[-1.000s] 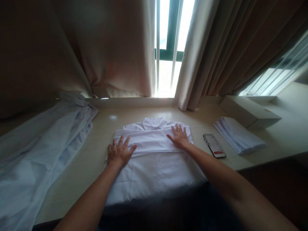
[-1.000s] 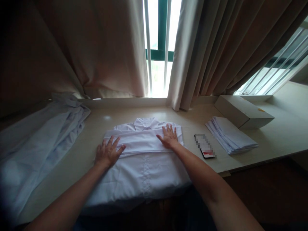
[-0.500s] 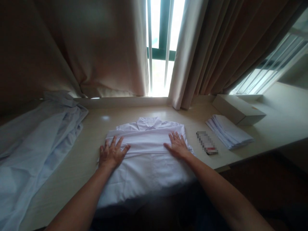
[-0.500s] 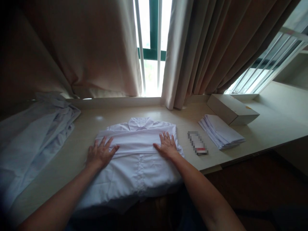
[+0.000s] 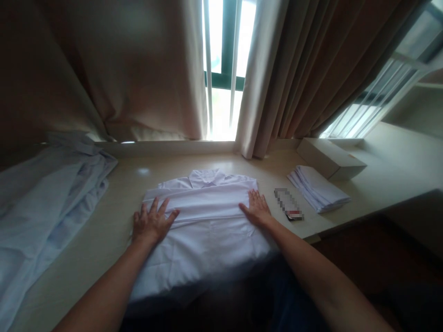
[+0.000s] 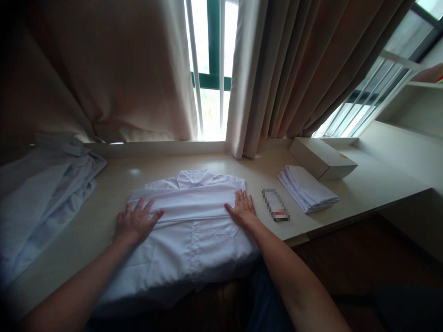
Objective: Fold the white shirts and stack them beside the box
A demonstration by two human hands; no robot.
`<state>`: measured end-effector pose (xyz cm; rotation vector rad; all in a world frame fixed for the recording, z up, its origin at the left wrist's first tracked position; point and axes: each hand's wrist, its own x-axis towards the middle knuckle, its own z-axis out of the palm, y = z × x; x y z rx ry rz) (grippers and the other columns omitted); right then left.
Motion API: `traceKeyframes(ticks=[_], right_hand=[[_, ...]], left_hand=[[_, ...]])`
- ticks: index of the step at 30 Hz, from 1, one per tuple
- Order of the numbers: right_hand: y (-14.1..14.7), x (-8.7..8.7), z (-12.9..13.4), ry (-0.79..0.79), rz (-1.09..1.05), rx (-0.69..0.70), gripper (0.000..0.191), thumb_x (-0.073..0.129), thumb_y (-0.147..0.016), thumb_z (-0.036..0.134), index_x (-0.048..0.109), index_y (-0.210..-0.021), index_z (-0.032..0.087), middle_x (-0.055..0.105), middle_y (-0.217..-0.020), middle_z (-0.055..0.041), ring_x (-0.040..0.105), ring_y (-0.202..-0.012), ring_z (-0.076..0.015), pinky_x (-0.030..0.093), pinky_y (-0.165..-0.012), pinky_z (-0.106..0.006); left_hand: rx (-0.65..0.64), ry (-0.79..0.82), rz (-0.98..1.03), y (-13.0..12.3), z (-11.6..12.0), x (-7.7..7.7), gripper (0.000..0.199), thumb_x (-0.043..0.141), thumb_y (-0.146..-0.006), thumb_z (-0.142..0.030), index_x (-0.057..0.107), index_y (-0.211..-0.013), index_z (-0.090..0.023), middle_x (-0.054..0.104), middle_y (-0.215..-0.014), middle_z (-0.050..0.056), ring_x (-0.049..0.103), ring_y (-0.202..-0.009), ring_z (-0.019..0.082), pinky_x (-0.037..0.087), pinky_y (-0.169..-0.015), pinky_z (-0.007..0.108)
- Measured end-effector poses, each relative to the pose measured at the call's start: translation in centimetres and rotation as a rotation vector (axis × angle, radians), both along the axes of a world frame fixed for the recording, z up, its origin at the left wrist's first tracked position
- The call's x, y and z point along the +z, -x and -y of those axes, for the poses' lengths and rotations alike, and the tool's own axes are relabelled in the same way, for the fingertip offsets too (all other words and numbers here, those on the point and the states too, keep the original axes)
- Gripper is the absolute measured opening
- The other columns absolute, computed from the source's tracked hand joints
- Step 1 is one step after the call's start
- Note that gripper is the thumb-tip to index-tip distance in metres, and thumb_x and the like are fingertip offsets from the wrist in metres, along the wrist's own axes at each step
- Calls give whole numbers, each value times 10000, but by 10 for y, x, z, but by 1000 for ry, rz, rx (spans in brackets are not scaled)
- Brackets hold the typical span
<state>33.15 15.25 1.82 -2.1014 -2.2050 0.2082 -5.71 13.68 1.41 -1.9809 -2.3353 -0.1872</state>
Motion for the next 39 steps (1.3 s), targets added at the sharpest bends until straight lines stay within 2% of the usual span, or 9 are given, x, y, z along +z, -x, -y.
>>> traceKeyframes(ticks=[7,10,12,15,19,23,27,32,39], right_hand=[[3,17,-5,-93,-31,37,838,207,-901,677,217,-1490,80,178,-1560,-125,64,-1448,-228,-7,-1161,-403],[-5,25,16,-258,-41,26,686,244,-949,559,327,-1447,94,281,-1525,-134,155,-1429,-239,33,-1158,-422],[-16,27,38,-322,-52,8,550,268,-969,442,427,-1387,121,389,-1466,-132,260,-1386,-242,89,-1149,-420],[-37,25,65,-315,-105,-62,404,296,-964,320,566,-1235,190,567,-1282,-112,446,-1226,-244,252,-1077,-395],[-55,17,72,-303,-177,-227,327,402,-929,343,604,-1137,191,631,-1109,-120,526,-1061,-260,367,-948,-376],[-60,8,64,-284,-202,-217,335,444,-914,362,591,-1165,196,624,-1097,-133,538,-1017,-267,395,-874,-377],[-58,3,57,-305,-196,-234,233,479,-924,330,604,-1090,224,627,-1012,-94,549,-951,-233,392,-837,-352],[-54,-3,49,-296,-146,-253,111,507,-913,201,598,-849,205,606,-864,-60,543,-863,-206,383,-785,-327],[-54,-7,46,-327,-110,-242,47,534,-901,187,578,-913,199,591,-880,-60,524,-848,-218,376,-746,-341]], left_hand=[[41,3,-44,0,-8,5,742,290,-842,-666,340,-1458,-255,264,-1543,115,116,-1411,413,55,-1076,651],[-136,-125,-108,-30,-22,22,699,347,-868,-566,380,-1432,-153,293,-1524,152,108,-1424,374,15,-1107,616],[-361,-166,-87,-73,-35,38,615,365,-891,-470,405,-1413,-146,342,-1503,135,203,-1410,319,83,-1139,533],[-631,-26,39,-162,-63,57,401,370,-908,-364,619,-1194,-232,569,-1315,73,437,-1271,241,255,-1101,405],[-566,42,123,-275,-110,61,414,381,-909,-397,635,-1160,-186,646,-1155,112,514,-1162,242,378,-976,349],[-448,85,140,-334,-148,50,543,412,-870,-528,640,-1137,-113,628,-1138,188,529,-1125,291,424,-882,357],[-342,134,149,-355,-170,36,595,493,-783,-607,658,-1086,-122,612,-1151,194,544,-1098,320,446,-833,361],[-252,159,170,-368,-185,23,466,484,-808,-504,649,-1097,-178,626,-1146,160,570,-1067,287,442,-812,337],[-197,165,216,-375,-191,16,443,442,-820,-424,660,-1073,-133,635,-1153,185,559,-1085,299,422,-821,358]])
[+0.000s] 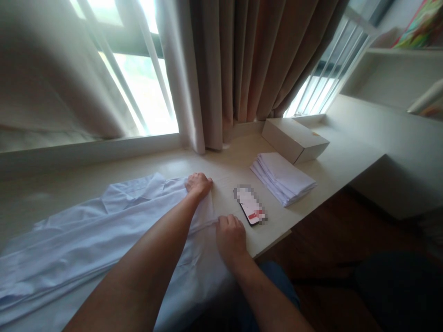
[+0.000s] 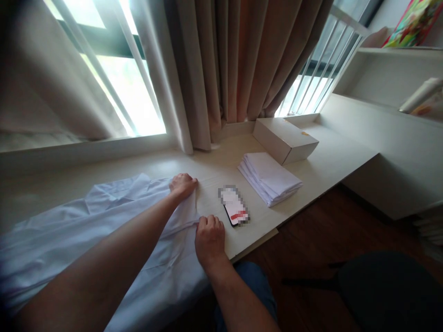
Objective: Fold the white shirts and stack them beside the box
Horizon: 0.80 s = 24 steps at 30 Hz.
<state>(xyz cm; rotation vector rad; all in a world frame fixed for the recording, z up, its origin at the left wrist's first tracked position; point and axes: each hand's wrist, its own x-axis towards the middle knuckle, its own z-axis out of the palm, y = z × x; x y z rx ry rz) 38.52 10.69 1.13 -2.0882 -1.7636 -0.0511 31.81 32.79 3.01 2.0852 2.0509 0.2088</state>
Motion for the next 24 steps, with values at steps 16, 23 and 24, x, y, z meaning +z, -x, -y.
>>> traceKeyframes(ticks=[16,23,24], right_hand=[[-4,0,3,-54,135,81,102,529,-856,134,546,-775,194,563,-805,-66,456,-848,-229,314,-756,-377],[4,5,8,-66,118,27,74,500,-853,138,552,-875,187,556,-874,-79,475,-877,-234,336,-780,-367],[6,7,9,-77,106,33,92,498,-852,141,557,-909,183,557,-888,-83,478,-888,-235,340,-789,-366]], left_hand=[[39,-114,84,-2,7,-7,391,369,-880,-356,645,-1016,-115,622,-1127,184,539,-1086,308,391,-870,421],[-28,-232,206,35,45,24,396,431,-881,-501,583,-1116,-221,649,-1121,76,560,-1070,224,402,-871,342],[-36,-309,255,49,60,28,374,437,-885,-480,572,-1122,-224,651,-1111,69,561,-1064,217,398,-881,342]])
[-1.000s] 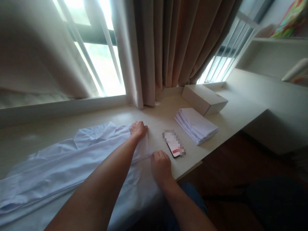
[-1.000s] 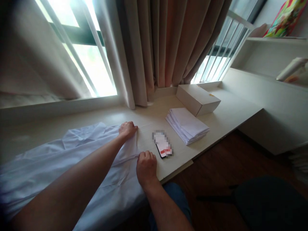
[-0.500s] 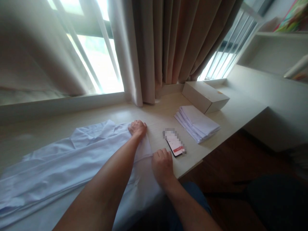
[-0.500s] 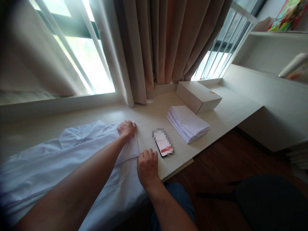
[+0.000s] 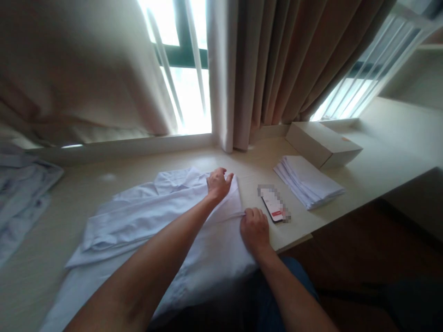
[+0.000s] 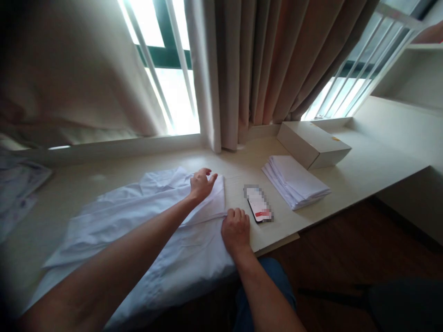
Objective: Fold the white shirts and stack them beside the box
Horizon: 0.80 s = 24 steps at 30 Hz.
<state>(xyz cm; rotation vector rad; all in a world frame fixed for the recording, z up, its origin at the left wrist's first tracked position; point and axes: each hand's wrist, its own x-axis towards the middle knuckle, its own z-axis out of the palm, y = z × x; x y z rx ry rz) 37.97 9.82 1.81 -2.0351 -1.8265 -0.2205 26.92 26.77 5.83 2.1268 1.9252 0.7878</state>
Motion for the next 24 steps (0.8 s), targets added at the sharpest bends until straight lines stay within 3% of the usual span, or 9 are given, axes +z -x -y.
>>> traceKeyframes(ticks=[3,5,9,12,15,19,24], right_hand=[[3,4,5,-66,-50,36,161,476,-869,165,559,-1006,167,558,-936,-95,485,-920,-236,352,-806,-359],[4,7,11,-125,-75,64,170,447,-901,203,558,-1023,159,557,-963,-103,485,-935,-237,358,-819,-360],[12,13,25,-218,-56,158,208,412,-947,285,566,-1006,158,557,-988,-110,487,-953,-241,359,-849,-375],[38,22,29,-252,-28,278,215,411,-953,296,570,-1027,172,563,-1012,-111,494,-971,-242,355,-870,-382],[92,34,25,-253,-32,433,202,411,-952,271,581,-1027,193,578,-1016,-96,506,-977,-226,357,-875,-369],[188,53,4,-142,-35,638,170,449,-942,251,612,-946,204,602,-952,-52,529,-931,-187,372,-842,-317],[297,79,-48,126,0,672,195,504,-919,306,660,-986,211,625,-1025,-61,526,-1006,-186,356,-870,-296]], left_hand=[[52,-185,116,64,55,9,298,481,-869,-401,570,-1087,-219,650,-1081,67,570,-1037,222,400,-894,357],[184,-235,125,124,92,11,280,485,-857,-379,572,-1063,-212,648,-1065,72,571,-1032,236,409,-896,368],[496,-264,9,262,153,6,358,500,-830,-419,558,-1094,-185,628,-1099,104,549,-1060,275,403,-932,405],[640,-176,-44,340,188,-5,402,440,-854,-431,554,-1124,-156,618,-1122,133,534,-1087,275,388,-963,393],[654,1,-4,374,209,-16,423,394,-877,-445,571,-1127,-153,640,-1104,125,555,-1061,251,396,-954,343],[601,142,-59,375,217,-20,459,396,-877,-498,617,-1075,-147,654,-1086,146,572,-1043,268,398,-935,342],[521,241,-66,384,217,-13,420,372,-899,-466,638,-977,-150,679,-1010,140,613,-982,260,429,-844,321]])
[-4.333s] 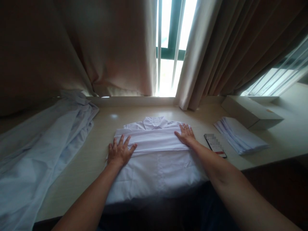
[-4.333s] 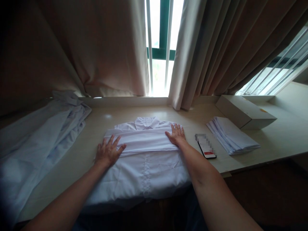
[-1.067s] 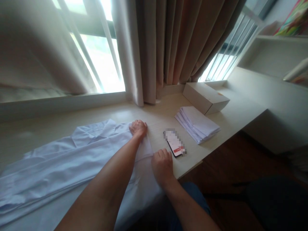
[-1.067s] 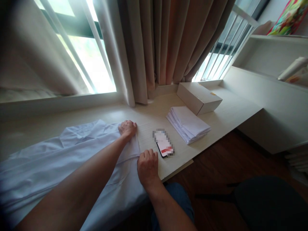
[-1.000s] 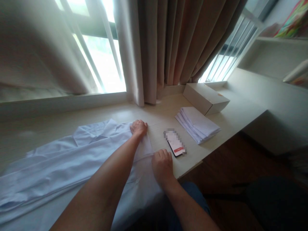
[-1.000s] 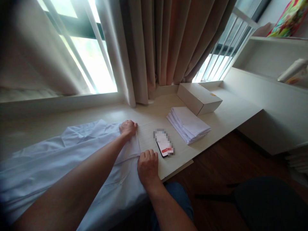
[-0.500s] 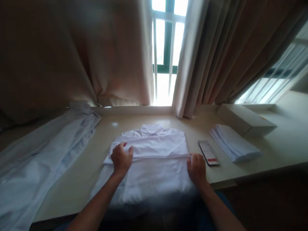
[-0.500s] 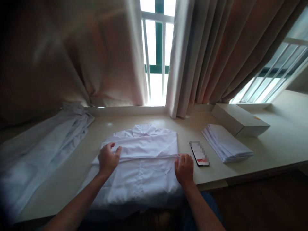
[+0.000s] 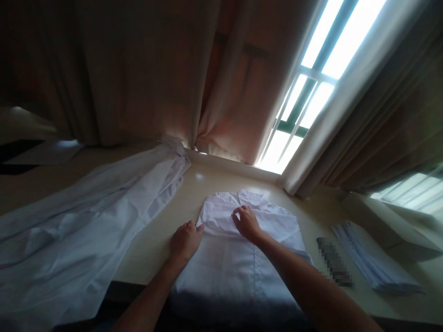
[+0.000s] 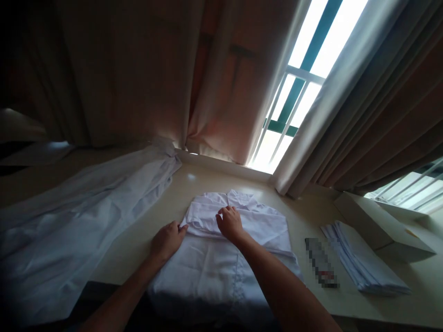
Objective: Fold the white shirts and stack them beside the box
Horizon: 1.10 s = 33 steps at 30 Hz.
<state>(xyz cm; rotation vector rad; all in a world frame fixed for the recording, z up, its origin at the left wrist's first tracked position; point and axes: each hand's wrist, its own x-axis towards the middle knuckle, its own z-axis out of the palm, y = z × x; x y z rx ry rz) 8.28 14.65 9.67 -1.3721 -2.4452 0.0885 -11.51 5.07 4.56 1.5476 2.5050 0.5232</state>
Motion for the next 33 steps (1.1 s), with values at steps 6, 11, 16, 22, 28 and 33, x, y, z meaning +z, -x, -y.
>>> traceKeyframes(ticks=[6,11,16,22,28,33], right_hand=[[86,-3,-58,136,64,-79,318,493,-917,409,644,-1131,229,607,-1140,-97,501,-1088,-226,336,-898,-336],[124,-27,-80,207,78,-135,384,509,-885,502,628,-1177,284,576,-1209,-110,446,-1154,-284,331,-904,-420],[148,-41,-100,263,66,-177,270,570,-842,420,717,-1019,277,601,-1165,-111,434,-1150,-298,330,-891,-424],[159,-49,-115,268,33,-174,227,566,-856,376,741,-936,255,642,-1080,-84,447,-1115,-276,323,-872,-384],[137,-38,-113,202,-7,-151,276,526,-892,414,670,-1105,316,609,-1171,-46,437,-1152,-257,322,-890,-379],[87,-14,-114,122,-12,-187,297,474,-913,242,629,-1166,239,611,-1191,-72,464,-1152,-238,333,-919,-376]], left_hand=[[-13,21,33,17,-4,-7,307,434,-883,-404,617,-944,-166,690,-951,118,643,-887,222,434,-731,292],[-22,24,63,22,-3,-16,261,456,-875,-393,610,-914,-186,691,-924,108,644,-854,209,428,-705,290],[-28,46,83,23,-5,-17,250,465,-869,-383,609,-918,-185,684,-933,115,644,-871,221,433,-708,303],[-12,114,99,24,-12,-16,256,472,-868,-383,611,-956,-187,684,-971,124,650,-899,232,445,-742,323],[-14,86,63,25,-13,-17,260,452,-868,-405,596,-920,-195,690,-919,108,661,-830,244,441,-663,320],[-13,87,53,21,-12,-12,297,415,-881,-411,590,-966,-186,692,-953,127,661,-848,242,442,-674,318]])
